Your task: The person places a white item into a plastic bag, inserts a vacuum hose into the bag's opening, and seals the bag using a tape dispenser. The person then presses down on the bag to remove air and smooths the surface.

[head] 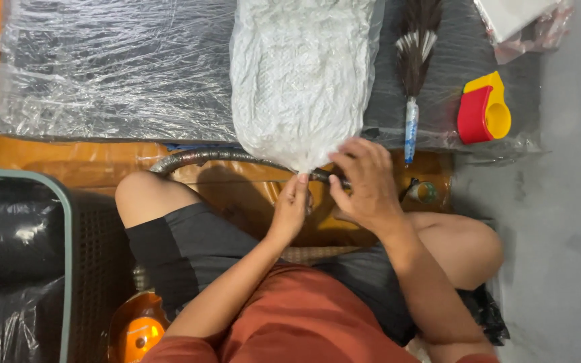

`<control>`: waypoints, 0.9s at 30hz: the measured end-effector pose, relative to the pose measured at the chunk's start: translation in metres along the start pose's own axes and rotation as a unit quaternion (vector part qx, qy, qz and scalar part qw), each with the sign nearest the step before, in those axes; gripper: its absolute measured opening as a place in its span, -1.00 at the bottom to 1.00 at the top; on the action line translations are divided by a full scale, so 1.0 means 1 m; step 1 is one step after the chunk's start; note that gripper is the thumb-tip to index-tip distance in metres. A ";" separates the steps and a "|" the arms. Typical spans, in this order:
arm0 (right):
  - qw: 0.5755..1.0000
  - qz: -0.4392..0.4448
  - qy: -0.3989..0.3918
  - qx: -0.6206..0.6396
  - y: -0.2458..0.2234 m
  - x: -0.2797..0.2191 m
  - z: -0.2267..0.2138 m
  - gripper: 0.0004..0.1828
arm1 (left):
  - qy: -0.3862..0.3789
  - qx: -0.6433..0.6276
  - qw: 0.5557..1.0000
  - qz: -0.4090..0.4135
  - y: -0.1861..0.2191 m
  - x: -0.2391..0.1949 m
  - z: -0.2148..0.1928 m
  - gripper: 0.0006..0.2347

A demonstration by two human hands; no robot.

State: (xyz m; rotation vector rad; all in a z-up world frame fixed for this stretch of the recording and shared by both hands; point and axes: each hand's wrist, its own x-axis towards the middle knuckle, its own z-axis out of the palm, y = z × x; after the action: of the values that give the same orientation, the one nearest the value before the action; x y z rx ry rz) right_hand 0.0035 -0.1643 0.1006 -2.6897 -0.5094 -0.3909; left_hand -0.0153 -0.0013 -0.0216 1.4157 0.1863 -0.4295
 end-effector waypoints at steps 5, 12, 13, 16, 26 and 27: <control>0.986 -0.162 -0.011 -0.045 0.011 0.017 0.030 -0.17 | -0.031 0.210 0.976 0.044 0.063 -0.017 -0.022 -0.65; 0.972 -0.201 0.122 -0.030 0.000 0.023 0.010 -0.60 | -0.097 0.564 0.798 0.189 0.165 -0.048 -0.047 -0.63; 0.973 -0.192 0.131 -0.008 -0.007 0.023 0.004 -0.65 | -0.101 0.610 0.754 0.222 0.175 -0.051 -0.050 -0.66; 0.975 -0.164 0.146 0.020 -0.016 0.024 -0.003 -0.68 | -0.091 0.671 0.681 0.279 0.188 -0.049 -0.054 -0.68; 0.970 -0.111 0.187 0.107 -0.031 0.041 -0.023 -0.75 | 0.048 0.564 0.619 0.544 0.241 -0.033 -0.052 -0.61; 0.970 -0.098 0.188 0.115 -0.032 0.042 -0.026 -0.75 | 0.058 0.553 0.589 0.587 0.236 -0.032 -0.050 -0.73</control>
State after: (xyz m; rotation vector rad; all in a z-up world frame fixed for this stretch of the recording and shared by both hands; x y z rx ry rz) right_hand 0.0237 -0.1347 0.1473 -2.2741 -0.6594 -0.8235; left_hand 0.0552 0.0761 0.1982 2.3832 -1.1080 0.8644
